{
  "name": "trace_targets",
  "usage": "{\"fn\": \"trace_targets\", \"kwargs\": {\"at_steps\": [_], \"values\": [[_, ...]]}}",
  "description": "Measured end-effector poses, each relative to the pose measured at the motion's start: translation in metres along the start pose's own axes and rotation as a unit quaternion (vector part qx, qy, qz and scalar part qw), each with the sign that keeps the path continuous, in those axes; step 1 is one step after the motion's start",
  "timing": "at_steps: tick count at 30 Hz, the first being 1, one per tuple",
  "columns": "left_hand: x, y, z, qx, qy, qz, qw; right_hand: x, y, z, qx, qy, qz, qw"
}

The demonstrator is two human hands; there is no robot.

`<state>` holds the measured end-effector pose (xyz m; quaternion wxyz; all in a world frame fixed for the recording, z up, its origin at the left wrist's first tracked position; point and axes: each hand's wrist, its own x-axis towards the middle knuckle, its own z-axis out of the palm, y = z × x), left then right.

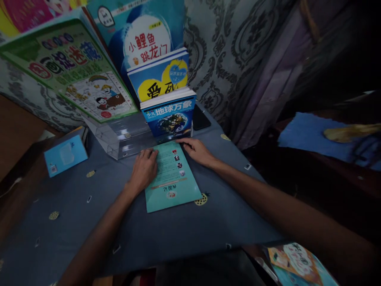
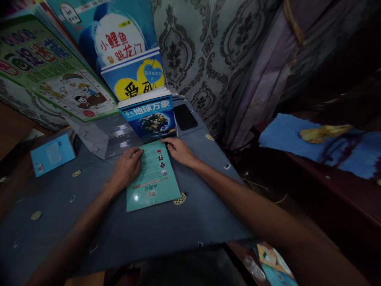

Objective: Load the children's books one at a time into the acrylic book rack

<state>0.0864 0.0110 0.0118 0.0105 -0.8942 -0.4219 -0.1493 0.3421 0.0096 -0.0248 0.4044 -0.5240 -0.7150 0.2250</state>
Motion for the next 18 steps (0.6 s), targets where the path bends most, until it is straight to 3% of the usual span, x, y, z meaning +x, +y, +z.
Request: {"fn": "trace_targets", "kwargs": {"at_steps": [6, 18], "values": [[0.034, 0.026, 0.015, -0.065, -0.021, 0.079, 0.995, 0.0, 0.006, 0.001, 0.035, 0.0, -0.025, 0.999], [0.046, 0.036, 0.024, -0.044, -0.035, 0.096, 0.994, -0.005, -0.006, 0.002, -0.056, -0.016, -0.043, 0.997]]}}
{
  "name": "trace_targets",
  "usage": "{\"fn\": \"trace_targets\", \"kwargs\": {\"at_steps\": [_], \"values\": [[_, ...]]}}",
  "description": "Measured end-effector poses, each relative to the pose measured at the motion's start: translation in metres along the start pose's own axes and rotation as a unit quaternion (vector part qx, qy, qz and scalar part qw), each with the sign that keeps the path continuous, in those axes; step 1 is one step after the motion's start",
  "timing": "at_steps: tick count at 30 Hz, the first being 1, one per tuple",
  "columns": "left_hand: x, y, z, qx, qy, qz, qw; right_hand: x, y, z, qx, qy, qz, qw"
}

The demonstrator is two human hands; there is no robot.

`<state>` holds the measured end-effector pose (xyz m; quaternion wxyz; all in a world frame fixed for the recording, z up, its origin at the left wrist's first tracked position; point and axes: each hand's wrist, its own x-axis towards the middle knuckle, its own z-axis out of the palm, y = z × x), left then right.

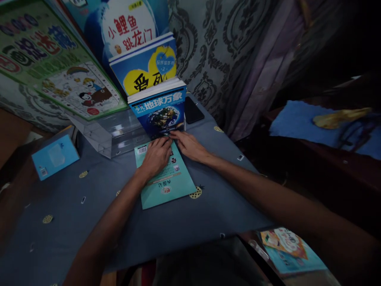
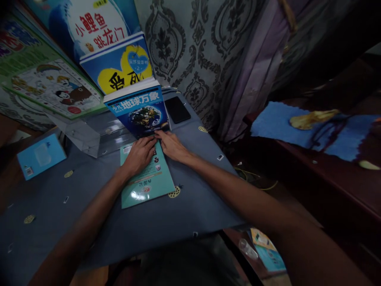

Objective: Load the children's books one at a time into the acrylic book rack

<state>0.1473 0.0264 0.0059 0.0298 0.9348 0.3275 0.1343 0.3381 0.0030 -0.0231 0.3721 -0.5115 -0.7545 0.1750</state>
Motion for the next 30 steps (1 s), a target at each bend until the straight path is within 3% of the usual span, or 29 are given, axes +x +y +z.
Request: {"fn": "trace_targets", "kwargs": {"at_steps": [19, 30], "values": [[-0.019, 0.011, -0.009, -0.021, -0.034, 0.03, 0.999, -0.002, -0.004, -0.001, -0.005, -0.002, -0.002, 1.0], [-0.043, 0.033, -0.018, 0.008, -0.074, 0.06, 0.995, -0.004, -0.007, -0.005, -0.011, -0.027, -0.001, 1.0]]}}
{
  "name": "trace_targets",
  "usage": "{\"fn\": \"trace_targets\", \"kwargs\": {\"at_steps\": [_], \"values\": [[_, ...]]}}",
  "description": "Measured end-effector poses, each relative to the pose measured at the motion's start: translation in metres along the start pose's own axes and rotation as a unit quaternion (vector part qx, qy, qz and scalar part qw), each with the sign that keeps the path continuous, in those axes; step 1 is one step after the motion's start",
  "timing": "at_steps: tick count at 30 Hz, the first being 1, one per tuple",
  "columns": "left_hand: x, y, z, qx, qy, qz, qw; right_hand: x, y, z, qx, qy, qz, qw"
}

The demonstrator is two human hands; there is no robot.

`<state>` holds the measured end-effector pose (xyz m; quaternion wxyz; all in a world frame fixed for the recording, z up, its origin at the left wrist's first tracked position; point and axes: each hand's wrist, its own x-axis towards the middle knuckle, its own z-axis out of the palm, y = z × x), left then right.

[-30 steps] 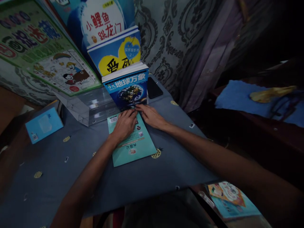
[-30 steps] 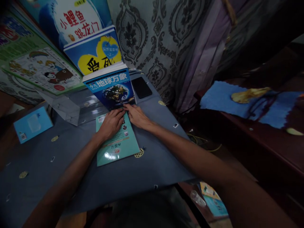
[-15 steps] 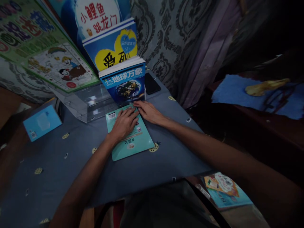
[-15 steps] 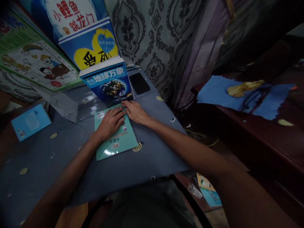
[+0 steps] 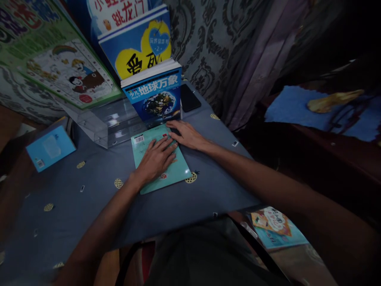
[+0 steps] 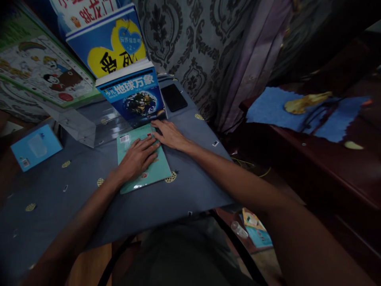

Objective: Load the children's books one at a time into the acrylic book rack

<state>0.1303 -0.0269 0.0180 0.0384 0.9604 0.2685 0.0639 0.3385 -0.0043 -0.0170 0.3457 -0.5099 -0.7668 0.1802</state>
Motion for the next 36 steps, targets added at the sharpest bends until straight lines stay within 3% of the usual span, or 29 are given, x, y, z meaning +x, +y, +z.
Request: {"fn": "trace_targets", "kwargs": {"at_steps": [9, 14, 18, 25, 31, 36], "values": [[-0.037, 0.04, -0.013, -0.008, -0.013, 0.053, 0.998, -0.001, 0.0, 0.002, -0.033, -0.002, -0.003, 0.999], [-0.046, 0.054, -0.004, 0.029, 0.033, 0.044, 0.998, -0.003, -0.008, 0.005, -0.09, -0.007, 0.011, 0.996], [-0.046, 0.057, 0.006, 0.051, 0.071, 0.041, 0.995, -0.007, -0.013, 0.01, -0.1, -0.004, -0.02, 0.995], [-0.047, 0.058, 0.01, 0.063, 0.106, 0.055, 0.991, -0.043, -0.016, 0.009, 0.012, -0.036, -0.078, 0.996], [-0.046, 0.059, 0.008, 0.046, 0.105, 0.049, 0.992, -0.09, -0.034, -0.019, 0.102, -0.087, -0.048, 0.99], [-0.045, 0.06, 0.006, 0.029, 0.091, 0.032, 0.995, -0.107, -0.044, -0.032, 0.138, -0.098, -0.03, 0.985]]}}
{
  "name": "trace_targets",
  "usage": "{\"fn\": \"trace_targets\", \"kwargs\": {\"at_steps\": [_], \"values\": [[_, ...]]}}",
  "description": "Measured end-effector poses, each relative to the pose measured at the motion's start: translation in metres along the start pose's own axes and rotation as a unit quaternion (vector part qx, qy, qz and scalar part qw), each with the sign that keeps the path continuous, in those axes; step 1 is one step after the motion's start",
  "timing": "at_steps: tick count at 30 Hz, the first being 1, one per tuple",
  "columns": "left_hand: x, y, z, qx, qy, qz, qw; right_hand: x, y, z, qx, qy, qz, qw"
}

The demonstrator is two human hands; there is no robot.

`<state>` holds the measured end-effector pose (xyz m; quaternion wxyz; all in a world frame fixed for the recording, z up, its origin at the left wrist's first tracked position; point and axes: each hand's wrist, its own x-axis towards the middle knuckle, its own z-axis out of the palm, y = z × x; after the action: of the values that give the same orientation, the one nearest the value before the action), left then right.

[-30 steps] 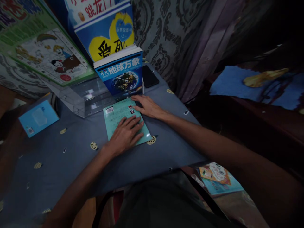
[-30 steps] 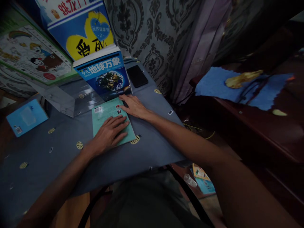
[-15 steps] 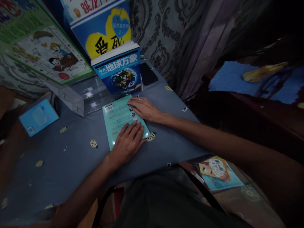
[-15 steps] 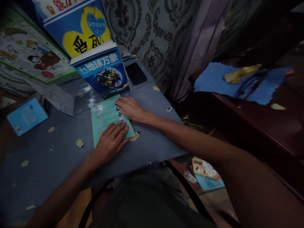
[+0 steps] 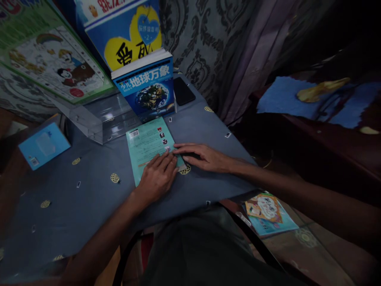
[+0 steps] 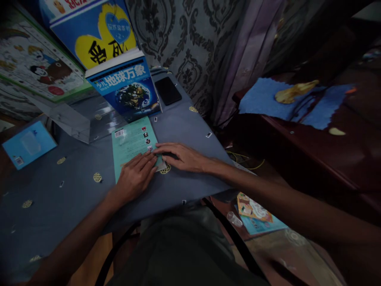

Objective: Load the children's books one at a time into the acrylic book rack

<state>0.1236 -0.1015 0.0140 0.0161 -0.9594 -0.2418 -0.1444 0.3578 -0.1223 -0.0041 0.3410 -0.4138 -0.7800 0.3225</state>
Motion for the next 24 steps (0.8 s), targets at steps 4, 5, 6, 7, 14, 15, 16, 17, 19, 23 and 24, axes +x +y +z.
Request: {"fn": "trace_targets", "kwargs": {"at_steps": [4, 5, 6, 7, 14, 15, 16, 17, 19, 23, 24], "values": [[0.002, 0.001, -0.002, 0.006, 0.002, 0.002, 1.0, -0.003, -0.002, 0.001, 0.004, 0.004, 0.0, 1.0], [0.002, 0.001, -0.003, 0.009, 0.001, 0.003, 1.0, -0.003, -0.002, 0.001, 0.006, 0.004, 0.001, 1.0], [0.002, 0.001, -0.003, 0.013, 0.002, 0.004, 1.0, -0.003, -0.003, 0.001, 0.007, 0.005, 0.003, 1.0], [0.002, 0.001, -0.003, 0.017, 0.004, 0.005, 1.0, -0.003, -0.003, 0.001, 0.009, 0.006, 0.004, 1.0], [-0.004, 0.001, 0.006, 0.016, 0.005, 0.013, 1.0, -0.002, -0.001, 0.004, 0.013, 0.003, 0.018, 1.0], [-0.006, 0.002, 0.007, 0.012, 0.001, 0.009, 1.0, -0.002, 0.001, 0.005, 0.007, 0.001, 0.018, 1.0], [-0.007, 0.002, 0.008, 0.011, -0.002, 0.007, 1.0, -0.003, 0.003, 0.005, -0.003, -0.003, 0.016, 1.0], [-0.008, 0.002, 0.007, 0.012, -0.004, 0.006, 1.0, -0.004, 0.005, 0.006, -0.013, -0.006, 0.013, 1.0], [-0.012, 0.001, 0.003, 0.015, -0.014, 0.011, 1.0, -0.005, 0.008, 0.007, -0.032, -0.011, 0.008, 0.999], [-0.029, -0.014, -0.013, -0.012, -0.067, 0.006, 0.998, -0.006, 0.008, 0.008, -0.054, -0.013, 0.004, 0.998], [-0.036, -0.02, -0.018, -0.022, -0.079, -0.002, 0.997, -0.006, 0.008, 0.009, -0.059, -0.012, 0.004, 0.998]]}}
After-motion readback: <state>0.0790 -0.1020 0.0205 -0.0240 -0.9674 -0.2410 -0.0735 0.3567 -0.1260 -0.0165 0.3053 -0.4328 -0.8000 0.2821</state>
